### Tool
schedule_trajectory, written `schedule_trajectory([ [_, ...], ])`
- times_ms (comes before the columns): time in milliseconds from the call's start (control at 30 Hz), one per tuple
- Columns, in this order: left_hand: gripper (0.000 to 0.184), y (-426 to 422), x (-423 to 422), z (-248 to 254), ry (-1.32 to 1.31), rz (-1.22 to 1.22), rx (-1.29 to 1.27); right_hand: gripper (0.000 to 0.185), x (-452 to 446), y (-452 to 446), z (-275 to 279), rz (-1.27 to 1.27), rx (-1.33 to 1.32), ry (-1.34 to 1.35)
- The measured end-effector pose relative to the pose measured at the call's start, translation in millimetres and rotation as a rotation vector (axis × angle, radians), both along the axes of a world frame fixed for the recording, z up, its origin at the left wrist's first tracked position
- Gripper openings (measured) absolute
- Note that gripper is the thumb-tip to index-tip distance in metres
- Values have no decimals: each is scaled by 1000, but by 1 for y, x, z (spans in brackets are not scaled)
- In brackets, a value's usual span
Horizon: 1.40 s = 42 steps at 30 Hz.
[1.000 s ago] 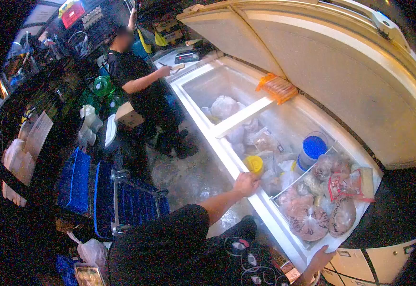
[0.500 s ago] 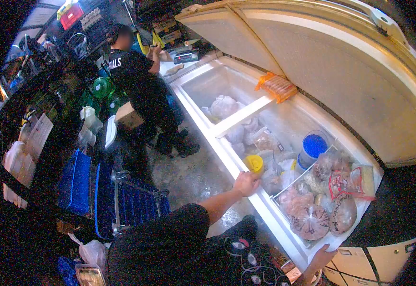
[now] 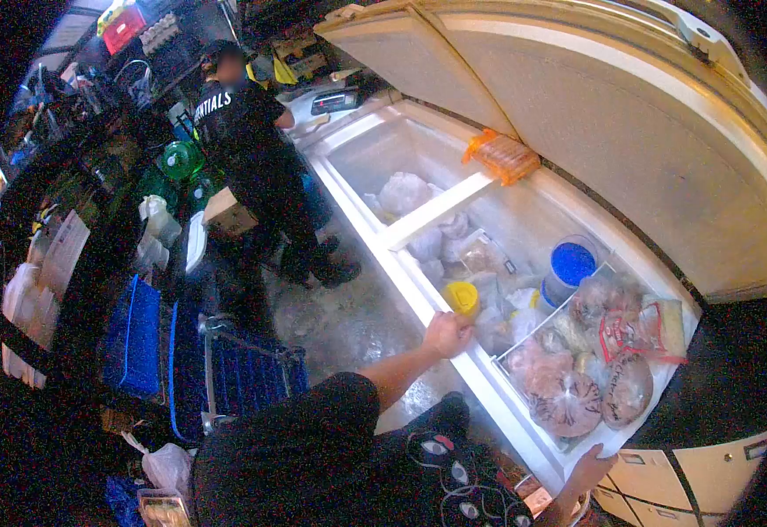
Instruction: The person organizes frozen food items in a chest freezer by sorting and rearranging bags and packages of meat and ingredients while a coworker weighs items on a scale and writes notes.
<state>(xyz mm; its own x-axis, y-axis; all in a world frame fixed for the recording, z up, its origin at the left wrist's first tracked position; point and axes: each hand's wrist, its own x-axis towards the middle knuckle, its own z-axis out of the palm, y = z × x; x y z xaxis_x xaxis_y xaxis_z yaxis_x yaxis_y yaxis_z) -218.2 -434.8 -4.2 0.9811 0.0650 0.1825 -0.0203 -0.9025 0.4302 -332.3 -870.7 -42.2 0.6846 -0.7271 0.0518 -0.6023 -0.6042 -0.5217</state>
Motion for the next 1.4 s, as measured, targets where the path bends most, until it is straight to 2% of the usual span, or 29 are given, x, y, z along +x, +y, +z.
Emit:
schedule_trajectory([
  [33,20,0,0,1,7,0,5,56,-1,5,9,-4,-11,11],
  [167,15,-1,-1,0,-50,-7,5,57,0,-7,-13,10,-35,-10],
  [333,15,-1,1,-1,-34,-8,19,57,0,7,14,-19,18,53],
  [567,19,0,1,-6,-29,-11,15,57,0,-9,-17,19,-54,-4],
  [733,20,0,1,-9,-66,0,24,56,-1,3,5,11,-38,54],
  [933,20,-1,0,-3,-44,-2,25,56,0,0,6,10,65,32],
  [1167,19,-1,0,-3,-80,-13,9,55,0,6,14,-15,18,58],
  [1400,20,0,0,-2,-80,-14,29,56,0,-3,-4,1,-11,18],
])
